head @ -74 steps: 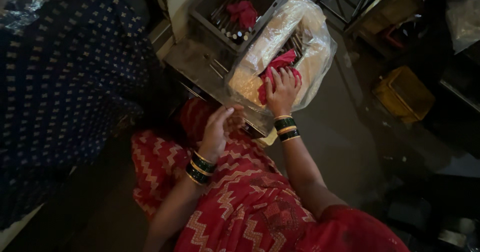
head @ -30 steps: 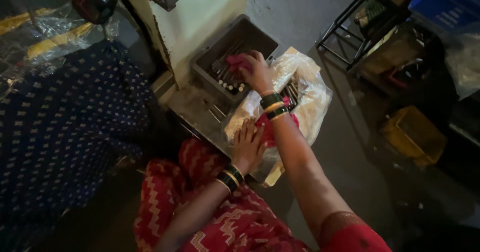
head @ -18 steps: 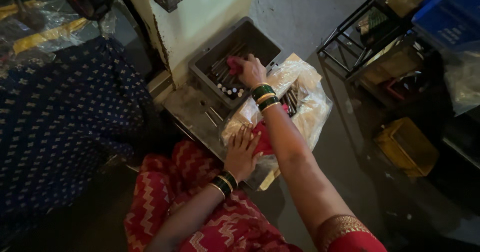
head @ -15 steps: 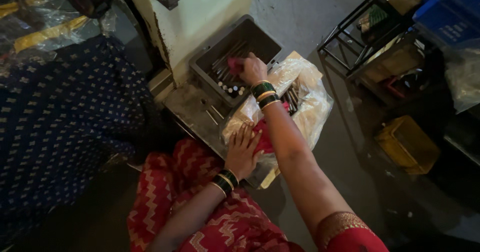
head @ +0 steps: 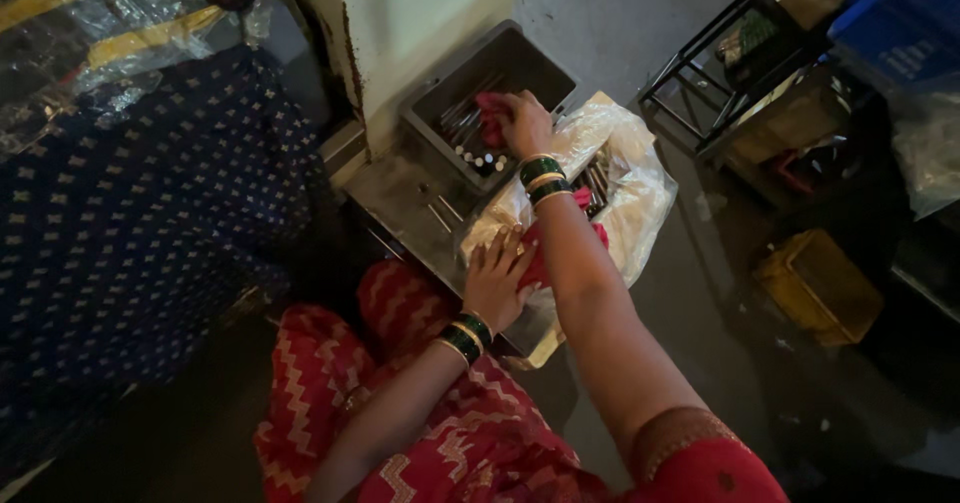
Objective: The person sits on the floor and repeatedly wipes cylindrical metal rods with a red cloth. They pick up rods from a plastic bag, wipe them, and place them into a grey bin. The person also wipes the machine's lever and the bin's interior.
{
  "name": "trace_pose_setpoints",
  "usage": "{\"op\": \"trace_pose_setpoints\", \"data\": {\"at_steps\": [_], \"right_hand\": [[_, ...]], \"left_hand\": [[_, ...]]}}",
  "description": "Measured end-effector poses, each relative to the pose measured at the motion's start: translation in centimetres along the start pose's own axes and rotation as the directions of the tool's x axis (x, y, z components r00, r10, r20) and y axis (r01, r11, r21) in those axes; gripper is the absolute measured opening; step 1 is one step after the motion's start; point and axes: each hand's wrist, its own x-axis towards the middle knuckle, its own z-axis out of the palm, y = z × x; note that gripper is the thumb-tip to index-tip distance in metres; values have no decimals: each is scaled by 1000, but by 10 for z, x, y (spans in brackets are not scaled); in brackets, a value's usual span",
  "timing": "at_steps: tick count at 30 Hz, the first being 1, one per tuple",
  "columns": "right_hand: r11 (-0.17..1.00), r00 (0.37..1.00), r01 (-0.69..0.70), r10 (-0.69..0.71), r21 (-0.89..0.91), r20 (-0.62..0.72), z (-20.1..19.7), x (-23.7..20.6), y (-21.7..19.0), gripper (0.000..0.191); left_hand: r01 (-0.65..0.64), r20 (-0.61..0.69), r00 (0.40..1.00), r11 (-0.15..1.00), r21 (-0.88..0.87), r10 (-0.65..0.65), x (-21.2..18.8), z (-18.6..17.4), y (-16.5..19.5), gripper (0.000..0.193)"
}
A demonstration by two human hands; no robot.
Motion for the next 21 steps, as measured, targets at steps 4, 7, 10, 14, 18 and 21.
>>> {"op": "trace_pose_setpoints", "data": {"at_steps": [4, 7, 10, 14, 18, 21], "right_hand": [[999, 999, 29, -28, -36, 47, -3, 4, -6, 29], [998, 997, 53, -51, -27, 66, -2, 5, -9, 31], [997, 990, 73, -72, -6, 119, -2, 6, -9, 29], [985, 935, 170, -163, 5, 315, -6, 13, -6, 27], [992, 822, 124, -121, 33, 556, -8, 18, -9, 35], [976, 826, 216, -186, 6, 533, -9, 20, -13, 38]], "left_hand": [[-7, 14, 1000, 1000, 26, 6, 2, -3, -2, 72], [-10, 36, 999, 999, 48, 8, 2, -5, -4, 72], [-14, 44, 999, 999, 46, 12, 1, -8, -5, 72], [-15, 57, 998, 998, 68, 12, 3, -10, -5, 72], [-10, 105, 994, 997, 76, 2, 4, -12, -6, 71], [6, 128, 992, 998, 61, -14, 4, -14, -6, 71]]}}
